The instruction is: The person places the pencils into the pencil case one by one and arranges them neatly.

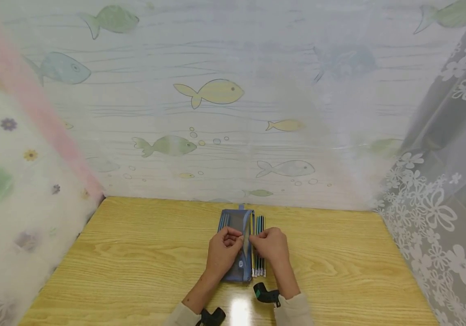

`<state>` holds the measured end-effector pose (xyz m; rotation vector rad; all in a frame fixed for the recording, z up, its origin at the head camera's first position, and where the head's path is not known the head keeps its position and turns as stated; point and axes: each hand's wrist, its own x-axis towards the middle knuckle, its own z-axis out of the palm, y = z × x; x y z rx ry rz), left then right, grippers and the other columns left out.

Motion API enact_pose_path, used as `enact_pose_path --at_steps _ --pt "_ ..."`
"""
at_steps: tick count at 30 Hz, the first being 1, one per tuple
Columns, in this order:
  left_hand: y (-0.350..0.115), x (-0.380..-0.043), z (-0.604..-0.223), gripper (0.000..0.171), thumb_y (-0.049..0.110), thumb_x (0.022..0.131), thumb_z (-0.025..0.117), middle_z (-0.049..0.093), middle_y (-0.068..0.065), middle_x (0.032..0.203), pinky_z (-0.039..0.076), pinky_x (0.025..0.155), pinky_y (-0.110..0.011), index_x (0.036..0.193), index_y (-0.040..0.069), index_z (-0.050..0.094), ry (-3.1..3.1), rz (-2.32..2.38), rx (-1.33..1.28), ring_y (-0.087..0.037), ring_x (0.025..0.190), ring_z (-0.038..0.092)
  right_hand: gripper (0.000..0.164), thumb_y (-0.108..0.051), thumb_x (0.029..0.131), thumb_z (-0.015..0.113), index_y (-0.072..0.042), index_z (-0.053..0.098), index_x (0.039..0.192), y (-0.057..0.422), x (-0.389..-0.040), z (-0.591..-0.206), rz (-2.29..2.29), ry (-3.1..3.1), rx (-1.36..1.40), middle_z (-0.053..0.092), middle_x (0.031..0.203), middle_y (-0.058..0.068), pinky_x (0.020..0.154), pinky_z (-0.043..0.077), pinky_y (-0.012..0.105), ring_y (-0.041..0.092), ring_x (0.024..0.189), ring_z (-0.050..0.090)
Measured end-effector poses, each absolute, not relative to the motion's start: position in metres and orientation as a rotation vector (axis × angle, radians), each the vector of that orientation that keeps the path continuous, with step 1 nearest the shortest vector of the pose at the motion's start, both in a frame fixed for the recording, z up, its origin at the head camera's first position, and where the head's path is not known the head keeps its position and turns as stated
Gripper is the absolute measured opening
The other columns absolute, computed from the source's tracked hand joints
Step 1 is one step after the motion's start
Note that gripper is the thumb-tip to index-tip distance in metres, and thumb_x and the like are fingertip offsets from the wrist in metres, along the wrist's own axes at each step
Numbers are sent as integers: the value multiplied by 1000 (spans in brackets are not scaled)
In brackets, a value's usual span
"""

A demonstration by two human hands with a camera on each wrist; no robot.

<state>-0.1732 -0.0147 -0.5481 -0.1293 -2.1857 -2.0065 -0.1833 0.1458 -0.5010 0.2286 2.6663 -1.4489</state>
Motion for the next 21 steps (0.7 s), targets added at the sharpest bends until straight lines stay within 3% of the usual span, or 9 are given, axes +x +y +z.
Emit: enact_pose_path --at_steps 8,21 --pt "-15 -172 -548 6 5 93 78 73 -6 83 53 62 -19 96 8 74 -2165 -2024 -133 -10 68 67 19 -14 89 74 1 79 78 140 -184 -508 -1553 2613 226 72 63 7 55 60 34 20 55 70" --pt "-15 -172 -548 5 6 94 77 73 -5 85 54 64 -19 97 8 74 -2167 -2027 -139 -9 69 67 18 -14 92 75 2 80 83 136 -184 -511 -1567 2598 217 73 65 9 55 61 35 21 55 72"
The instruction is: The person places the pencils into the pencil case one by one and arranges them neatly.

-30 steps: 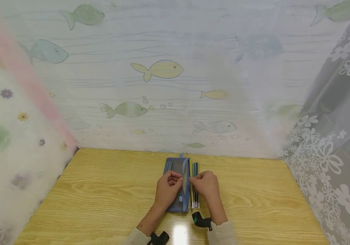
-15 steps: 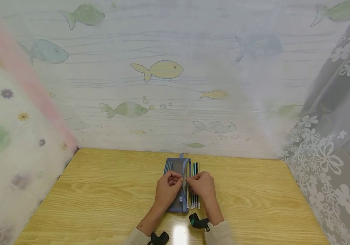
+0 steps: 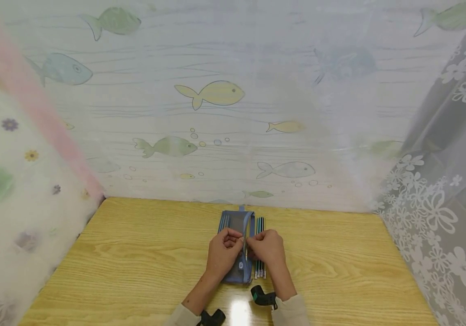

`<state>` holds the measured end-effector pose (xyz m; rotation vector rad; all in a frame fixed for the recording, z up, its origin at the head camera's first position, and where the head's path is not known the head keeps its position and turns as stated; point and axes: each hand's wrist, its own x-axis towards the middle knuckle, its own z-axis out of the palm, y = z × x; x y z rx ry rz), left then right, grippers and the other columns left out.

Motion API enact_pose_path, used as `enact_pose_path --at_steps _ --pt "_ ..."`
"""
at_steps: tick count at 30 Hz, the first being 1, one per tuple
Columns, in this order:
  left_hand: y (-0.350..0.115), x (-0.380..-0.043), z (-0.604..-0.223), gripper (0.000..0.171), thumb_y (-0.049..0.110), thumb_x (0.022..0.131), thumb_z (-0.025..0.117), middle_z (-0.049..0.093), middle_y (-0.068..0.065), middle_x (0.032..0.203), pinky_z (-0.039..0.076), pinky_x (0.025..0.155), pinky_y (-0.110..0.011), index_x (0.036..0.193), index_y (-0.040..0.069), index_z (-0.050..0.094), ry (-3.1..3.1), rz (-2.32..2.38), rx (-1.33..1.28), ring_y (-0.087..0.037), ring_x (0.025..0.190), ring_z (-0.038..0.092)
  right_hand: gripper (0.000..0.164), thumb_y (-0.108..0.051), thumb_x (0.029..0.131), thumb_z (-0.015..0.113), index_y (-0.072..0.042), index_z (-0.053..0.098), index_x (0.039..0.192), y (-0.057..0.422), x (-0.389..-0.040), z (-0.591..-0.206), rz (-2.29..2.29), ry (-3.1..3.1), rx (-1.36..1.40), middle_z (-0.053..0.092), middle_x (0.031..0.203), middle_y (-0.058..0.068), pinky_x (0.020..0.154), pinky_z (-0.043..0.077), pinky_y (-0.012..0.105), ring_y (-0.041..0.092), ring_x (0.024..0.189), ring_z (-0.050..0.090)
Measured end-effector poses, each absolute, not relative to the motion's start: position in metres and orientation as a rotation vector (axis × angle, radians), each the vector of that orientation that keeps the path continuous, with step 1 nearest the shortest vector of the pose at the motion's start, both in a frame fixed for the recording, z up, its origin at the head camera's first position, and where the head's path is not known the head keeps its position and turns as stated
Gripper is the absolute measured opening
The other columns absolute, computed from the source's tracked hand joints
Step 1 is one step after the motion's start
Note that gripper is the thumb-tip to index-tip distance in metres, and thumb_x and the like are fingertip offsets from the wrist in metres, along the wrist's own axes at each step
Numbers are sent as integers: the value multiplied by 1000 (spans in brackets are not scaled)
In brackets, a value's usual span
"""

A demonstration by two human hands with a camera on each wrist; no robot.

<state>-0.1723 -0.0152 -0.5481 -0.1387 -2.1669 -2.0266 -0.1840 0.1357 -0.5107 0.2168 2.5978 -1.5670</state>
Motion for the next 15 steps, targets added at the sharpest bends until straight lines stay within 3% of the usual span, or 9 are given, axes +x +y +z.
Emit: enact_pose_path --at_steps 15 --pt "-16 -172 -548 5 6 94 77 73 -5 84 54 64 -20 97 9 74 -2174 -2014 -149 -9 68 67 14 -8 90 74 4 79 87 137 -182 -507 -1549 2605 181 75 72 12 57 61 37 24 59 73"
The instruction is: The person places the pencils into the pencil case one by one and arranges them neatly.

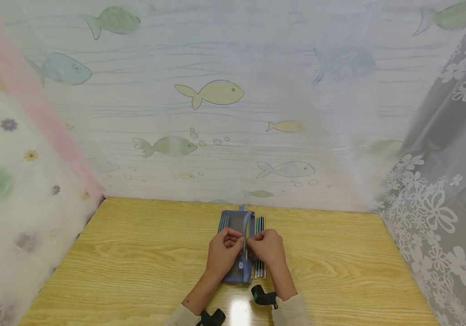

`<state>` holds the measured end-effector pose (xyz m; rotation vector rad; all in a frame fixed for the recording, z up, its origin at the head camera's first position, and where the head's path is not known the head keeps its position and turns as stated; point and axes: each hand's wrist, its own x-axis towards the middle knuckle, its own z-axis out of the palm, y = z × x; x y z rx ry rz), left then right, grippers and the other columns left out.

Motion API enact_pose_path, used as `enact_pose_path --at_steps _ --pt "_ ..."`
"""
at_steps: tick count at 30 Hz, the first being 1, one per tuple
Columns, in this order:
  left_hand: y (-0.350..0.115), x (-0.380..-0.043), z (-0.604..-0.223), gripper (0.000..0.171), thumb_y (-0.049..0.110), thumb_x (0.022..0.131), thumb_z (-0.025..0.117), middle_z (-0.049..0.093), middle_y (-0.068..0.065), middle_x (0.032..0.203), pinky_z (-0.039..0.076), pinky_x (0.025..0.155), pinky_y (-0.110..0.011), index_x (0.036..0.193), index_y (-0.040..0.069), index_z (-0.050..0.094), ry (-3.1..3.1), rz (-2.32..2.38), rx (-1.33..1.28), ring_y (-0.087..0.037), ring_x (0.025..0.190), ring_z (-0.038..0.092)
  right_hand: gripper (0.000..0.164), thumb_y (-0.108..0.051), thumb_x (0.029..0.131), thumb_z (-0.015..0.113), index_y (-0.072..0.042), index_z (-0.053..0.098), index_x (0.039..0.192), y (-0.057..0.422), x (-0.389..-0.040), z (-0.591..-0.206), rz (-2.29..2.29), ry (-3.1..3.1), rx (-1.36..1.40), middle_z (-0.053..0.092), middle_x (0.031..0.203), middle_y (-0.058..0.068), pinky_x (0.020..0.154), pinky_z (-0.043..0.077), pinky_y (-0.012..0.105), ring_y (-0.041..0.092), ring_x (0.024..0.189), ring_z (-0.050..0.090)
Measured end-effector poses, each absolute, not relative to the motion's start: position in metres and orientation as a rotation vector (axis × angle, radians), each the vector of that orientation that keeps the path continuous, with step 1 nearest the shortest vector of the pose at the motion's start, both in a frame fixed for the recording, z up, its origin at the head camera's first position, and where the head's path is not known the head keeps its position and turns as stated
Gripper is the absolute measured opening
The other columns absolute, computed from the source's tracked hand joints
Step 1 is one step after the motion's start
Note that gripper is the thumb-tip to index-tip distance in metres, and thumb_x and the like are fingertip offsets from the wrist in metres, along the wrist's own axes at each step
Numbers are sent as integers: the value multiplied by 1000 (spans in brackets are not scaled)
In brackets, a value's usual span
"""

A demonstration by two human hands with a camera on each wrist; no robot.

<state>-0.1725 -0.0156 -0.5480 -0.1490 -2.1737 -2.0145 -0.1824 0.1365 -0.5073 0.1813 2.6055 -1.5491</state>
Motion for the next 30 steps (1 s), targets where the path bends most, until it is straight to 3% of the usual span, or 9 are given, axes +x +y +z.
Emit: enact_pose_path --at_steps 12,19,30 --pt "-16 -172 -549 6 5 94 77 73 -7 84 54 63 -20 98 7 74 -2158 -2036 -150 -10 67 67 12 -7 91 72 4 77 90 137 -184 -507 -1540 2624 140 75 74 11 57 62 38 25 60 74" --pt "-15 -173 -549 7 4 93 78 73 -6 83 53 61 -19 96 8 74 -2151 -2016 -151 -9 66 66 9 -11 86 74 -3 77 84 147 -187 -509 -1347 2829 169 71 69 3 54 51 31 15 58 64" --pt "-15 -173 -549 7 4 93 78 72 -5 83 53 63 -19 96 9 74 -2153 -2004 -163 -9 67 66 17 -17 87 78 -3 76 77 168 -188 -515 -1152 2969 245 72 73 6 54 49 34 19 61 62"
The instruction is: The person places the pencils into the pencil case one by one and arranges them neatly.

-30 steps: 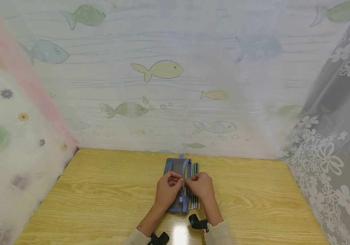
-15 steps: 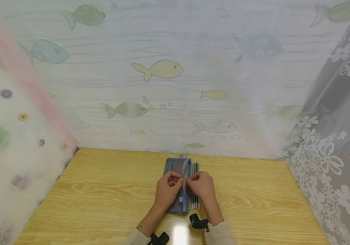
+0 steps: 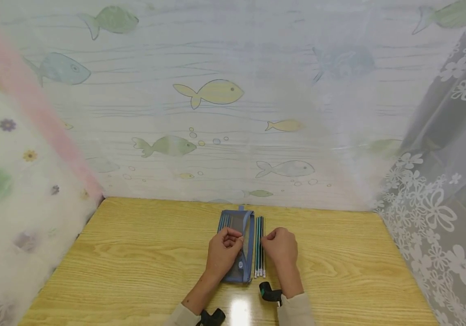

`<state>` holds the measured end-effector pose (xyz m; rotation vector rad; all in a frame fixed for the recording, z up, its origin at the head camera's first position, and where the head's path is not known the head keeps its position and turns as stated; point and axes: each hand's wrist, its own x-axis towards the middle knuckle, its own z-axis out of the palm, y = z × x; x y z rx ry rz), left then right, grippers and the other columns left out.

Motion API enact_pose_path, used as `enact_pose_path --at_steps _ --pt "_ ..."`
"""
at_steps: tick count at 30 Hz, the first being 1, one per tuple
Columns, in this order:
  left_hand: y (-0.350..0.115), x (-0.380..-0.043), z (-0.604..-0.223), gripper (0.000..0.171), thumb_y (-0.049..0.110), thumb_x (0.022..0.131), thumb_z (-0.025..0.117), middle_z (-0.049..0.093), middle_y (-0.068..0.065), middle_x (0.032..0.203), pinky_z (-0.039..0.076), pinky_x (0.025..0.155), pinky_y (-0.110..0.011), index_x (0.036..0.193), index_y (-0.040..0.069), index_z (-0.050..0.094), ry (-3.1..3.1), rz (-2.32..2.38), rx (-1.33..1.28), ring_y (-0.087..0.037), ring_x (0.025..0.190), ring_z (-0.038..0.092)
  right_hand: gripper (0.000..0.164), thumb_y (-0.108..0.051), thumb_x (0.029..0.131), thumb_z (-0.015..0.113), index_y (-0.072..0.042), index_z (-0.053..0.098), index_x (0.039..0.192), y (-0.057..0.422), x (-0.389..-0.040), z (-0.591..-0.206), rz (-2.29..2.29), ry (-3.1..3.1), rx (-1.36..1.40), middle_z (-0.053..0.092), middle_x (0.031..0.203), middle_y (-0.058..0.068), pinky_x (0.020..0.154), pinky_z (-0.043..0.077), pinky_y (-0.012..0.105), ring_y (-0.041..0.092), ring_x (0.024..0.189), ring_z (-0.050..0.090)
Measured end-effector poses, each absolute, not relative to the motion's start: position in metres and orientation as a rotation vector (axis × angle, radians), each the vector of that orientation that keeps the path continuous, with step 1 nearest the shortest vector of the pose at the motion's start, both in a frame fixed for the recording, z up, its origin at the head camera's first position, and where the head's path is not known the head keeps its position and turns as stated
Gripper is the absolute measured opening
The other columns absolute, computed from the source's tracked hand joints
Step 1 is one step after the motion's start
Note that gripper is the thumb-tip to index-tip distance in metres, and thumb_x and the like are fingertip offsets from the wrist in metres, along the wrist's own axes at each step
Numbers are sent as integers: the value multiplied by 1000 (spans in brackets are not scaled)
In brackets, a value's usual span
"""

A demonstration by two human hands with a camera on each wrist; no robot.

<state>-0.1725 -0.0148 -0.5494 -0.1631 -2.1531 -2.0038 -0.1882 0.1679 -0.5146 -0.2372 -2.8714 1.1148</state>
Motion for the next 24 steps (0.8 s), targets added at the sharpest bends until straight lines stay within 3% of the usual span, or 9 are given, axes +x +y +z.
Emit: enact_pose_path --at_steps 14,19,24 --pt "-15 -173 -549 7 5 94 78 73 -5 84 53 62 -19 96 10 74 -2151 -2016 -173 -8 67 66 29 -28 89 81 -7 75 70 168 -187 -516 998 -2981 -343 70 68 4 48 44 33 19 56 60" --pt "-16 -172 -549 8 3 94 78 73 -5 85 54 63 -19 97 9 74 -2149 -2007 -168 -9 67 67 38 -28 88 77 -9 64 59 162 -186 -516 942 -3017 -404 59 56 1 42 36 29 17 48 52" --pt "-14 -172 -550 8 3 94 77 73 -6 86 53 63 -19 99 7 74 -2160 -1997 -154 -8 67 66 40 -29 89 75 -12 54 59 158 -184 -516 862 -3028 -428 51 54 0 40 33 29 17 46 48"
